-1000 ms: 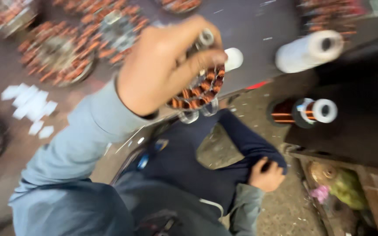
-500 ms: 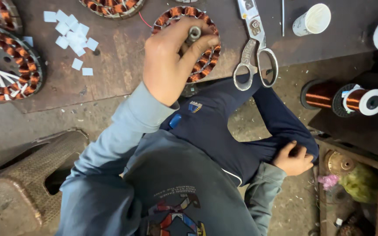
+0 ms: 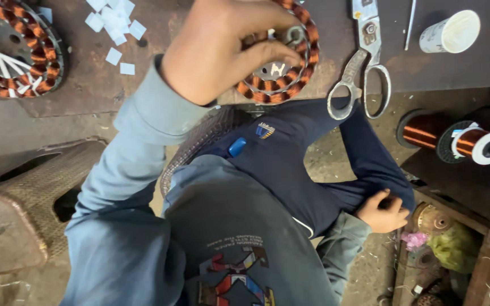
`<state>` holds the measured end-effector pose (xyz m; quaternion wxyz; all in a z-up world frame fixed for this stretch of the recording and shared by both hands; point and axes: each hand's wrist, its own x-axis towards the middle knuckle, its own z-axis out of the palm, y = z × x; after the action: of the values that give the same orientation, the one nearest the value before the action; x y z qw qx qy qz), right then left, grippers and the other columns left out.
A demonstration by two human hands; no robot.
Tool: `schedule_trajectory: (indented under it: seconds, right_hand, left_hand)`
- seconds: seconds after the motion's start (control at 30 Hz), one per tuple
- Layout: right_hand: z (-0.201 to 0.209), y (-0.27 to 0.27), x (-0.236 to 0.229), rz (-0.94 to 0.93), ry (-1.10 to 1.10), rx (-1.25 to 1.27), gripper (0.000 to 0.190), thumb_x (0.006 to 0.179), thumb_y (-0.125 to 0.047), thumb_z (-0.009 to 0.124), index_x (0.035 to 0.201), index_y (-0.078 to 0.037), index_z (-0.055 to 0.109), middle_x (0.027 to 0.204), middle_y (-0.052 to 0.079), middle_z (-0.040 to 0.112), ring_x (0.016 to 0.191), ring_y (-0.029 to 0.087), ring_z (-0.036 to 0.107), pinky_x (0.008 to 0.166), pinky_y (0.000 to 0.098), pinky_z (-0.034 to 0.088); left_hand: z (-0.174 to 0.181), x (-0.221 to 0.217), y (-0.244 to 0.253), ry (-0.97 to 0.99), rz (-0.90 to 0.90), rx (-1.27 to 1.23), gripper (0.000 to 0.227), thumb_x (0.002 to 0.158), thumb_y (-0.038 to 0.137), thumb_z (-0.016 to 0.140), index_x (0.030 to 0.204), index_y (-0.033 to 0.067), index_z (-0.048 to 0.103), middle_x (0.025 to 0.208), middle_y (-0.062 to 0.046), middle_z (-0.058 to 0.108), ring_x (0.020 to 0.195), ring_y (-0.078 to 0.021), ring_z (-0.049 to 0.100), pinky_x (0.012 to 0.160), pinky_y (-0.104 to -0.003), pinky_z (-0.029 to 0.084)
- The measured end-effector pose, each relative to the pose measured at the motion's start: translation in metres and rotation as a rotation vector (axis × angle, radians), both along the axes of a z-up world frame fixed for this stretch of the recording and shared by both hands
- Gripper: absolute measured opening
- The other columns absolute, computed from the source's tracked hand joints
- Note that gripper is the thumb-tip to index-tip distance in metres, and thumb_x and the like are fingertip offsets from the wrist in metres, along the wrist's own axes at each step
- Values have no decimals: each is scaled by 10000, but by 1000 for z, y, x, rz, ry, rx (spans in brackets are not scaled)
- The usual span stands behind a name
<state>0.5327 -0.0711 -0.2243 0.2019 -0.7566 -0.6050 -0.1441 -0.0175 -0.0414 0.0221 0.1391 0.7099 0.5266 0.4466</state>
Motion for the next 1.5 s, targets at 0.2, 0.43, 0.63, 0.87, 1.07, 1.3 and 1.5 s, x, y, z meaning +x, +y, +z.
schedule_trajectory:
  seconds: [0.2,0.43,0.63,0.87,1.07,1.3,1.5]
  right_hand:
    - [3,1,-4,-6,-13,-3,333,1004,-394,770,934,-75,705,941,159,544,895,397,520,718,532,422]
    - [6,-1,-7,15,45,2,345,1013,-395,763,917,-71,691,938,155,540,905,398,520,730,535,423]
    - [3,-2,-6,-6,21,7,351,1008,-409,763,930,-73,695,935,159,541,899,400,523,720,539,419]
    - [0,-1,-1,-5,-2,19,353,995,-416,768,942,-73,704,928,155,552,902,397,531,713,532,425]
    - [2,-2,-2,-11,-12,9,355,993,-415,765,972,-66,708,936,153,558,898,390,532,705,527,425]
    - [4,0,-7,-24,-2,-19,341,1000,-415,749,959,-79,709,957,142,558,922,388,534,734,524,440]
    - [10,2,-12,-26,-68,-35,363,1001,-428,744,989,-68,705,970,169,549,911,404,519,708,533,428]
  left_hand:
    - [6,-1,-5,-30,5,12,343,968,221,855,1205,22,707,1066,-119,703,892,-279,709,787,-388,554]
    - [1,4,-8,-76,-27,-80,351,988,200,815,1234,27,634,1064,-129,692,925,-295,701,802,-401,546]
    - [3,18,-7,221,134,51,318,868,99,842,1076,9,619,997,-153,661,990,-398,672,839,-465,526]
    - [21,21,-24,-42,145,12,288,908,3,829,1144,7,664,1064,-122,659,912,-257,721,804,-382,564]
    - [36,31,-42,-44,200,66,264,957,47,828,1167,23,671,1106,-109,673,942,-267,706,876,-389,537]
    - [43,37,-59,-118,259,94,167,1021,105,786,1150,31,711,1115,-104,690,993,-274,700,887,-347,563]
    - [75,18,-74,-217,7,58,81,954,54,731,1026,43,766,1044,-92,725,922,-228,735,810,-350,596]
